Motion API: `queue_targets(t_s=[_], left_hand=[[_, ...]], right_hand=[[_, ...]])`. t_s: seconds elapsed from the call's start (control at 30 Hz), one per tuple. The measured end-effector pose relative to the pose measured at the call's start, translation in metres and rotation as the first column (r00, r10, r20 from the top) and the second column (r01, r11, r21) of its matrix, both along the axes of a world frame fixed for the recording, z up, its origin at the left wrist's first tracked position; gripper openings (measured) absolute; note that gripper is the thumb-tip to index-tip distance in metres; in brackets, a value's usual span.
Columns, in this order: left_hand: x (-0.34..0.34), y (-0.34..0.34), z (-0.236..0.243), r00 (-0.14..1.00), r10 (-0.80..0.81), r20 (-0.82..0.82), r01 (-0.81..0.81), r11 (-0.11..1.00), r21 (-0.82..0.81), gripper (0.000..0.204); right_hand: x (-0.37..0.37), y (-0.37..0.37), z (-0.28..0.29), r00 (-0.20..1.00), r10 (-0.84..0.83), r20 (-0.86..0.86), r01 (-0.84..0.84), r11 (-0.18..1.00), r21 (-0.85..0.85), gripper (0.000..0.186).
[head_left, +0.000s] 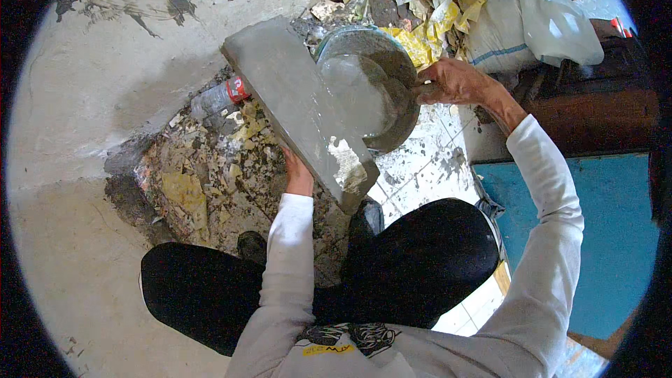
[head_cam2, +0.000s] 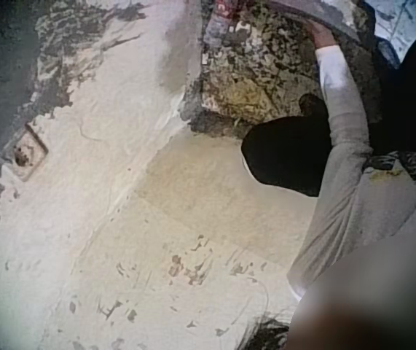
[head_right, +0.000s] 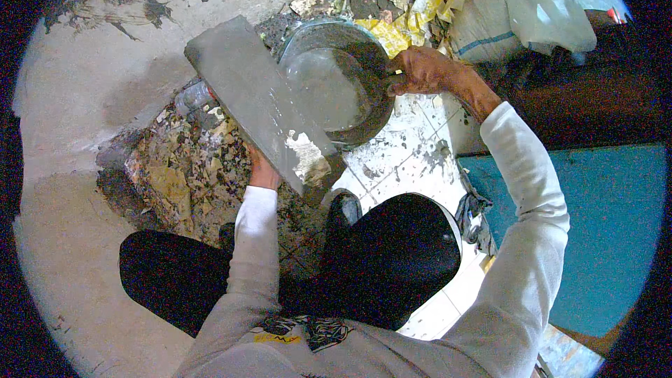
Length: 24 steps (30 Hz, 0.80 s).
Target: The person applies mortar to a wall and smooths it using a trowel and a hawk.
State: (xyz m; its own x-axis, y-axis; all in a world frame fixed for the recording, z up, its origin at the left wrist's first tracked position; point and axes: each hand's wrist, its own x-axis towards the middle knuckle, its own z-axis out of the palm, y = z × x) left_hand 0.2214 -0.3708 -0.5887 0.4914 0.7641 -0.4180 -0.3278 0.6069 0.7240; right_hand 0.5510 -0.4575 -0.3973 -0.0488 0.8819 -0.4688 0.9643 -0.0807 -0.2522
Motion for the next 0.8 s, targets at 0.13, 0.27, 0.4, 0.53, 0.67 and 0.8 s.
queue_targets(t_s=[0.13,0.27,0.4,0.53,0.67,0.8], left_hand=[[0.003,0.0,-0.007,0.986,0.088,0.145,-0.055,0.975,-0.214,0.044],[-0.017,0.037,-0.06,0.999,-0.033,-0.033,0.042,0.947,0.317,0.047],[0.001,0.028,-0.044,0.996,-0.047,0.082,0.006,0.898,0.439,0.048],[-0.009,0.032,-0.033,0.991,-0.023,0.131,-0.05,0.851,0.522,0.048],[-0.02,0.021,-0.034,0.982,0.011,0.188,-0.12,0.805,0.581,0.049],[-0.02,0.024,-0.03,0.971,0.047,0.234,-0.184,0.769,0.612,0.05]], right_hand=[[0.005,-0.004,0.0,0.998,-0.05,-0.025,0.049,0.999,-0.017,0.038],[-0.007,0.002,-0.014,0.991,-0.066,-0.113,0.066,0.998,-0.009,0.044],[-0.005,-0.014,-0.042,0.974,-0.092,-0.206,0.086,0.996,-0.036,0.048],[-0.027,-0.018,-0.049,0.904,-0.182,-0.387,0.164,0.983,-0.079,0.054],[-0.029,-0.044,-0.081,0.896,-0.095,-0.434,0.169,0.976,0.136,0.05],[-0.055,-0.052,-0.061,0.907,-0.187,-0.377,0.233,0.969,0.08,0.044]])
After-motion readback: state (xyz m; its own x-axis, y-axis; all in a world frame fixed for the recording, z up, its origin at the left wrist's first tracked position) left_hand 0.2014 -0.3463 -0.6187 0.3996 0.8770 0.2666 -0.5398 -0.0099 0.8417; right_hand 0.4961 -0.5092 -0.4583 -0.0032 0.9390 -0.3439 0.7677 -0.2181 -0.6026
